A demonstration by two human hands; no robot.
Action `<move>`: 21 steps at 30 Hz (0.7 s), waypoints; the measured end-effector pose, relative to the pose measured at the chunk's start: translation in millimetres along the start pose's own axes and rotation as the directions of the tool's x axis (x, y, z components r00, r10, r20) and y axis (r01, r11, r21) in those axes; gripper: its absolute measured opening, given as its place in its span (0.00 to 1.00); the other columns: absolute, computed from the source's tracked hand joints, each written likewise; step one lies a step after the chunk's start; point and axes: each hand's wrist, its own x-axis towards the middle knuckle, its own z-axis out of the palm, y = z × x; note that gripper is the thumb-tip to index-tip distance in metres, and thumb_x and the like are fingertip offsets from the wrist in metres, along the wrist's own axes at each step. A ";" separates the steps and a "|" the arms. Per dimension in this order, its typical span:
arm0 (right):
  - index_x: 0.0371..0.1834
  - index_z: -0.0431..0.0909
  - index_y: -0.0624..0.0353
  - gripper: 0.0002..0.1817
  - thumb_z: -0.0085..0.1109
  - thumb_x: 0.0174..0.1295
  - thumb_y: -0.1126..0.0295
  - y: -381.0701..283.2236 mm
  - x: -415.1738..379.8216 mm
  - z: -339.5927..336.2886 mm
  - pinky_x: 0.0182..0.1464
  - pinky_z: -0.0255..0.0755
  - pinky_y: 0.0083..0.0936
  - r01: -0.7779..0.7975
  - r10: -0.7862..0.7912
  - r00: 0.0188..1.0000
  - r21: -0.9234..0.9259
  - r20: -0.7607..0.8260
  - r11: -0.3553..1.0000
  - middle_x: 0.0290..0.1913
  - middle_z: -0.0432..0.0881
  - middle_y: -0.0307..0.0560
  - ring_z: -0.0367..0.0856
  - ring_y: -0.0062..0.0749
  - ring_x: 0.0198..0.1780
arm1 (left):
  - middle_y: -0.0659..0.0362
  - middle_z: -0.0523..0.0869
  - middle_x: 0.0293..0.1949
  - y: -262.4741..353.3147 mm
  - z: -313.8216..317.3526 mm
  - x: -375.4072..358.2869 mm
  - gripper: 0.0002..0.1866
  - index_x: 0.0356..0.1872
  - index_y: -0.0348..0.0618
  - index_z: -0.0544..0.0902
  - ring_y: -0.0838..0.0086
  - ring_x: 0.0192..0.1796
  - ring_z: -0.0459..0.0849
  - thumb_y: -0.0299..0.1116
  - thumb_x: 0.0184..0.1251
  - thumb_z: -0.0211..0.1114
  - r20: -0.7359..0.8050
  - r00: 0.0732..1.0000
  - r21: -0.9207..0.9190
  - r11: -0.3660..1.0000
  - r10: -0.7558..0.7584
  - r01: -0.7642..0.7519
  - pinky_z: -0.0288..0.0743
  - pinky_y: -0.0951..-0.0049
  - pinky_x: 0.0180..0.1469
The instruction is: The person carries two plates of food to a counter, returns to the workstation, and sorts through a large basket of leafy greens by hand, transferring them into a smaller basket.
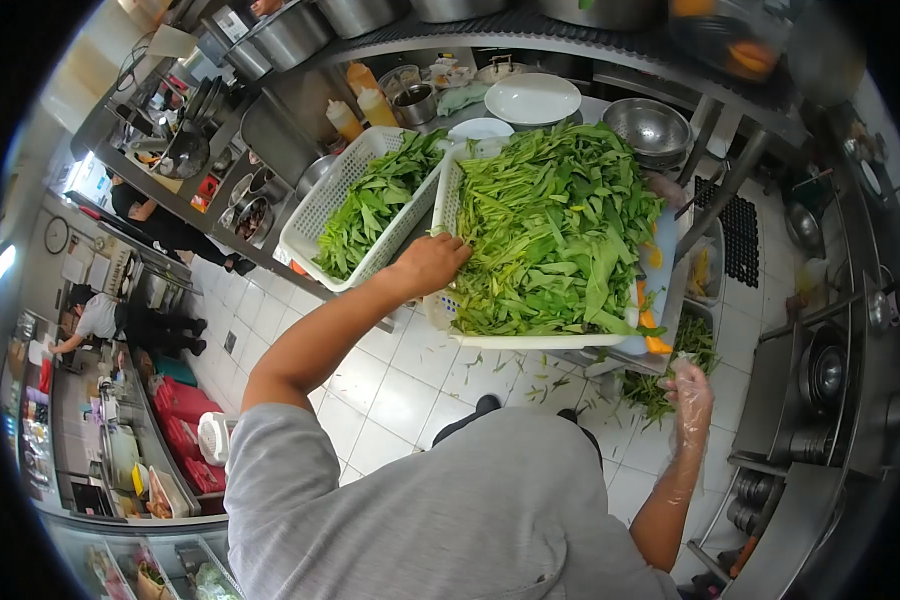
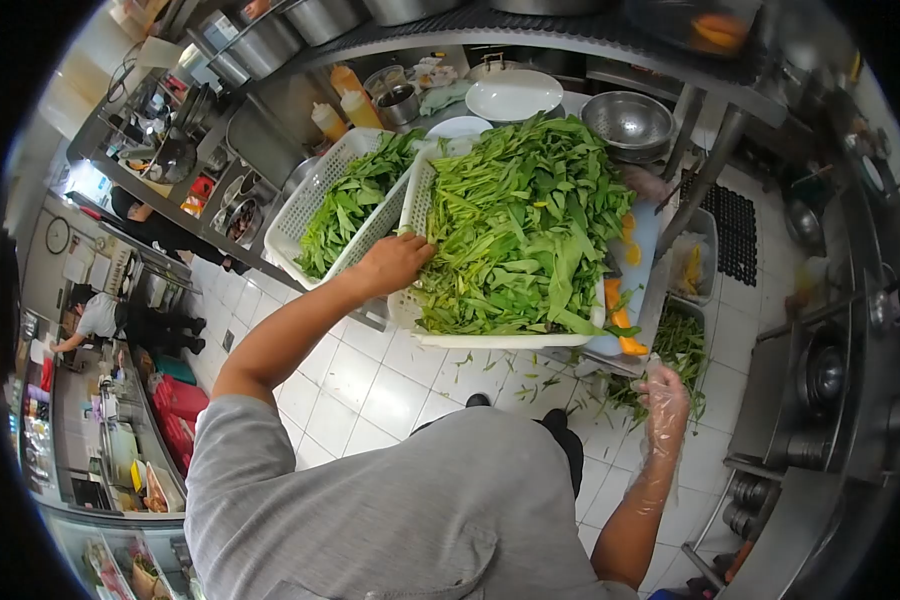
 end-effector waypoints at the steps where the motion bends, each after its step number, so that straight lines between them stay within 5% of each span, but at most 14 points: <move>1: 0.51 0.75 0.64 0.18 0.56 0.65 0.63 -1.3 0.0 3.3 0.37 0.72 0.19 -0.003 0.003 1.000 -0.005 -0.001 1.000 0.40 0.79 0.41 0.80 0.22 0.37 | 0.55 0.79 0.43 -0.8 -12.2 -4.1 0.21 0.49 0.41 0.75 0.59 0.52 0.77 0.33 0.52 0.66 0.006 0.998 -0.122 0.990 -0.063 0.063 0.71 0.61 0.53; 3: 0.50 0.76 0.65 0.18 0.56 0.64 0.63 -7.1 0.8 10.3 0.37 0.71 0.17 0.031 -0.031 0.999 0.025 0.007 0.999 0.39 0.79 0.41 0.79 0.21 0.37 | 0.53 0.79 0.44 -8.5 -24.6 -10.0 0.23 0.51 0.40 0.75 0.57 0.52 0.77 0.30 0.51 0.65 0.020 0.992 -0.252 0.960 -0.124 0.125 0.72 0.62 0.52; 6: 0.50 0.76 0.66 0.18 0.57 0.64 0.63 -27.8 -1.0 25.3 0.37 0.70 0.17 0.090 -0.091 0.995 0.028 0.030 0.996 0.39 0.79 0.40 0.78 0.20 0.36 | 0.51 0.79 0.45 -35.2 -29.7 -16.5 0.20 0.51 0.36 0.76 0.55 0.46 0.79 0.27 0.55 0.65 -0.309 0.951 -0.573 0.803 -0.026 -0.164 0.72 0.65 0.51; 7: 0.50 0.76 0.66 0.18 0.57 0.64 0.63 -33.9 -2.0 29.8 0.37 0.70 0.17 0.091 -0.092 0.995 0.027 0.027 0.995 0.39 0.79 0.40 0.78 0.20 0.36 | 0.51 0.79 0.45 -38.9 -35.7 -20.5 0.20 0.51 0.36 0.76 0.55 0.46 0.79 0.27 0.55 0.65 -0.312 0.950 -0.572 0.803 -0.024 -0.168 0.72 0.65 0.51; 9: 0.49 0.76 0.66 0.18 0.57 0.64 0.62 -41.2 -3.3 34.6 0.37 0.69 0.17 0.122 -0.123 0.991 0.033 0.050 0.992 0.38 0.79 0.39 0.77 0.20 0.35 | 0.52 0.81 0.39 -41.8 -59.1 -29.9 0.17 0.48 0.35 0.78 0.63 0.41 0.80 0.29 0.58 0.64 -0.067 0.989 -0.714 0.699 -0.130 0.044 0.72 0.68 0.47; 10: 0.49 0.76 0.66 0.18 0.57 0.64 0.62 -42.0 -3.1 34.3 0.37 0.69 0.17 0.121 -0.123 0.992 0.032 0.043 0.992 0.38 0.79 0.39 0.77 0.20 0.35 | 0.54 0.82 0.34 -41.6 -64.8 -34.1 0.15 0.47 0.34 0.78 0.73 0.37 0.78 0.30 0.61 0.63 -0.008 0.979 -0.760 0.637 -0.204 0.127 0.71 0.72 0.43; 13: 0.48 0.77 0.66 0.18 0.57 0.64 0.61 -41.7 -5.7 32.3 0.37 0.68 0.17 0.111 -0.116 0.991 0.065 0.066 0.992 0.37 0.79 0.39 0.76 0.20 0.36 | 0.56 0.82 0.34 -33.2 -95.5 -48.4 0.15 0.47 0.34 0.77 0.77 0.35 0.76 0.31 0.63 0.61 0.031 0.948 -0.829 0.521 -0.318 0.202 0.71 0.74 0.42; 19: 0.44 0.77 0.62 0.16 0.55 0.66 0.60 -49.6 -14.3 12.4 0.38 0.68 0.17 0.091 -0.092 0.996 0.076 0.006 0.993 0.41 0.78 0.38 0.74 0.18 0.36 | 0.65 0.82 0.33 -3.7 -136.4 -42.5 0.10 0.42 0.36 0.81 0.82 0.37 0.75 0.30 0.63 0.61 -0.059 0.964 -0.967 0.255 -0.259 0.009 0.70 0.79 0.42; 21: 0.43 0.77 0.62 0.15 0.54 0.66 0.60 -54.7 -19.1 8.1 0.38 0.68 0.17 0.103 -0.101 0.995 0.073 -0.027 0.992 0.40 0.79 0.38 0.74 0.18 0.35 | 0.67 0.81 0.32 3.2 -140.5 -34.9 0.08 0.41 0.39 0.82 0.84 0.36 0.74 0.29 0.63 0.61 -0.109 0.941 -0.982 -0.112 -0.321 -0.152 0.69 0.79 0.42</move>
